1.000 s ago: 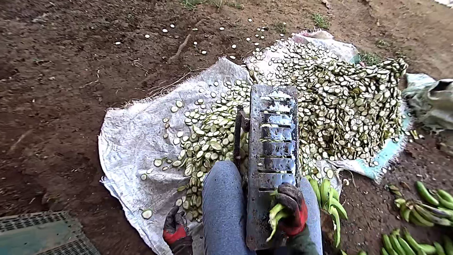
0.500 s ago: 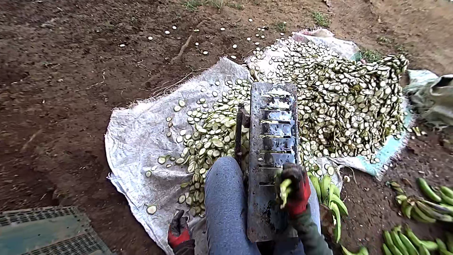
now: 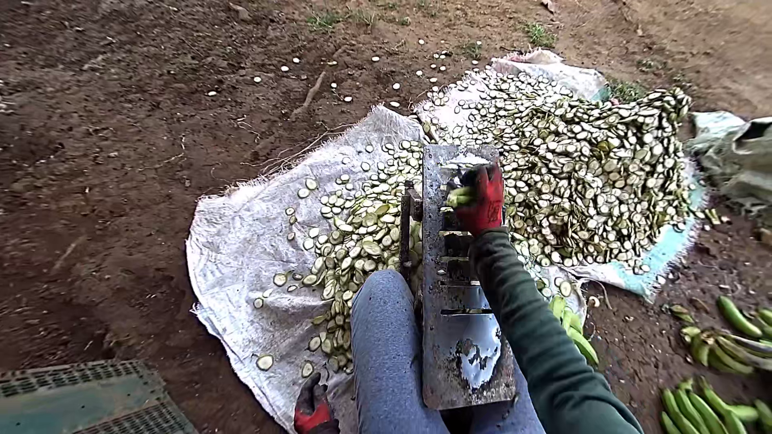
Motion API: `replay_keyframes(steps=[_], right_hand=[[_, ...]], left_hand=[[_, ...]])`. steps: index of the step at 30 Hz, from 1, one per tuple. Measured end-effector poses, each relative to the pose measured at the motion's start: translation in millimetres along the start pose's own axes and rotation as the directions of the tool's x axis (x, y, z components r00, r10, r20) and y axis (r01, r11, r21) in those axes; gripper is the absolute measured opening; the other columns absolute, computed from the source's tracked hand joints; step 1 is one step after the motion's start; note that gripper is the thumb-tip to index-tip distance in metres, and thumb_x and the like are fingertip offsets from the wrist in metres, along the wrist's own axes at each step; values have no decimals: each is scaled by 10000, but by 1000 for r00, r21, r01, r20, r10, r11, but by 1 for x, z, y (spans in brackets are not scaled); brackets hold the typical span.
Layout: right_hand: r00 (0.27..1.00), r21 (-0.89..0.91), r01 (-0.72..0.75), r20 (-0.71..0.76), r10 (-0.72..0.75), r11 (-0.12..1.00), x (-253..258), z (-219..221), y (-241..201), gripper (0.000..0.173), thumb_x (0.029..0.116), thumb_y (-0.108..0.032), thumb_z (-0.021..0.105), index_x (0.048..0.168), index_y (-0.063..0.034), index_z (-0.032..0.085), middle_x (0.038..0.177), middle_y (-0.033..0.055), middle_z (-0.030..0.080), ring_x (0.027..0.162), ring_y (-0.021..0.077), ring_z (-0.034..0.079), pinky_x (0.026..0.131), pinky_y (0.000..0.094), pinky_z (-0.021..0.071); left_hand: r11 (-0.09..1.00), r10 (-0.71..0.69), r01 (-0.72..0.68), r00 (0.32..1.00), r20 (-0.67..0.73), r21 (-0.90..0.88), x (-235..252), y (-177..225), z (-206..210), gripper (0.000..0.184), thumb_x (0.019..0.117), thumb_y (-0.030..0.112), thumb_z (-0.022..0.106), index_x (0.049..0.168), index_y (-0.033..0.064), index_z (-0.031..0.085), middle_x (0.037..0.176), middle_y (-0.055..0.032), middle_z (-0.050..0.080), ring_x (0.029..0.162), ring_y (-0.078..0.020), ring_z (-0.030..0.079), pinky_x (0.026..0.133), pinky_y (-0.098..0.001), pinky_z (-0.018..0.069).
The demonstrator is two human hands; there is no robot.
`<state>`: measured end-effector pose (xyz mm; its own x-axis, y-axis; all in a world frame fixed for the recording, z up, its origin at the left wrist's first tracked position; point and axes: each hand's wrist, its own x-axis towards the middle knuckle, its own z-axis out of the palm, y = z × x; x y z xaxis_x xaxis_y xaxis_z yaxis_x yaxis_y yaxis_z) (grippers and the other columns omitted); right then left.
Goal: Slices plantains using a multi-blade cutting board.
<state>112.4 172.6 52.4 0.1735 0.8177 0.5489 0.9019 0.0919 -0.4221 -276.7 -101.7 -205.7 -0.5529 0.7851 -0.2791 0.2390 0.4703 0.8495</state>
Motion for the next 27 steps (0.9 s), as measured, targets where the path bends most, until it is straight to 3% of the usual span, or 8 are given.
replay_keyframes(steps=[4, 7, 12, 17, 20, 22, 25, 27], right_hand=[[993, 85, 108, -67, -102, 991, -176, -53, -12, 419, 824, -404, 732, 962, -8, 722, 1009, 224, 707, 992, 387, 685, 885, 540, 556], [985, 117, 167, -52, -162, 979, -260, -71, -26, 274, 928, -451, 663, 956, -179, 655, 980, 66, 681, 1084, 211, 653, 1015, 369, 510], [965, 72, 257, -70, -252, 964, -122, -19, 3, 392, 768, -393, 749, 908, -26, 748, 935, 208, 720, 935, 393, 695, 876, 536, 546], [993, 1, 105, 54, -105, 994, 14, 15, 14, 450, 731, -240, 825, 1063, 43, 717, 1150, 295, 658, 1123, 483, 617, 972, 622, 475], [991, 60, 115, 68, -119, 992, -51, -3, 4, 510, 706, -271, 829, 1124, -4, 711, 1177, 274, 650, 1148, 469, 603, 994, 642, 465], [984, 90, 173, 23, -175, 981, -142, -22, -4, 501, 786, -456, 723, 1127, -92, 762, 1066, 223, 703, 1034, 425, 660, 934, 623, 500], [971, 104, 234, 17, -237, 967, -253, -55, -23, 461, 914, -564, 543, 1155, -212, 719, 1003, 102, 694, 1053, 288, 649, 1008, 464, 479], [947, 147, 313, 25, -320, 938, -252, -53, -16, 441, 926, -547, 523, 1181, -224, 682, 1024, 64, 680, 1114, 252, 627, 1069, 407, 447]], left_hand=[[993, -70, 64, 996, 61, 99, -1, -21, -5, 331, 1042, 58, 464, 1314, -75, 598, 1277, -306, 630, 1115, -409, 642, 994, -540, 484], [986, -124, 115, 990, 70, 123, 3, -27, -2, 330, 1046, 54, 466, 1326, -69, 589, 1281, -311, 625, 1101, -420, 641, 987, -551, 482], [984, -112, 101, 991, 70, 145, 6, -27, 9, 320, 1045, 73, 480, 1305, -50, 621, 1281, -278, 645, 1138, -401, 648, 1014, -549, 481], [991, -62, 56, 997, 53, 120, 1, -6, 5, 321, 1043, 83, 481, 1299, -46, 625, 1270, -278, 649, 1106, -401, 655, 994, -551, 489], [987, -80, 67, 993, 86, 149, -3, -10, -2, 324, 1047, 72, 467, 1306, -59, 610, 1282, -295, 634, 1129, -417, 640, 1005, -553, 480], [979, -108, 91, 991, 85, 181, -4, -31, -5, 313, 1044, 83, 482, 1291, -46, 626, 1257, -287, 649, 1096, -411, 655, 981, -561, 492], [954, -214, 187, 972, 99, 234, -9, -31, -9, 327, 1059, 88, 480, 1328, -50, 604, 1298, -293, 632, 1149, -432, 638, 1029, -570, 463], [942, -242, 209, 965, 97, 264, -8, -37, -8, 328, 1054, 92, 492, 1329, -41, 610, 1309, -283, 631, 1181, -420, 630, 1049, -559, 458]])
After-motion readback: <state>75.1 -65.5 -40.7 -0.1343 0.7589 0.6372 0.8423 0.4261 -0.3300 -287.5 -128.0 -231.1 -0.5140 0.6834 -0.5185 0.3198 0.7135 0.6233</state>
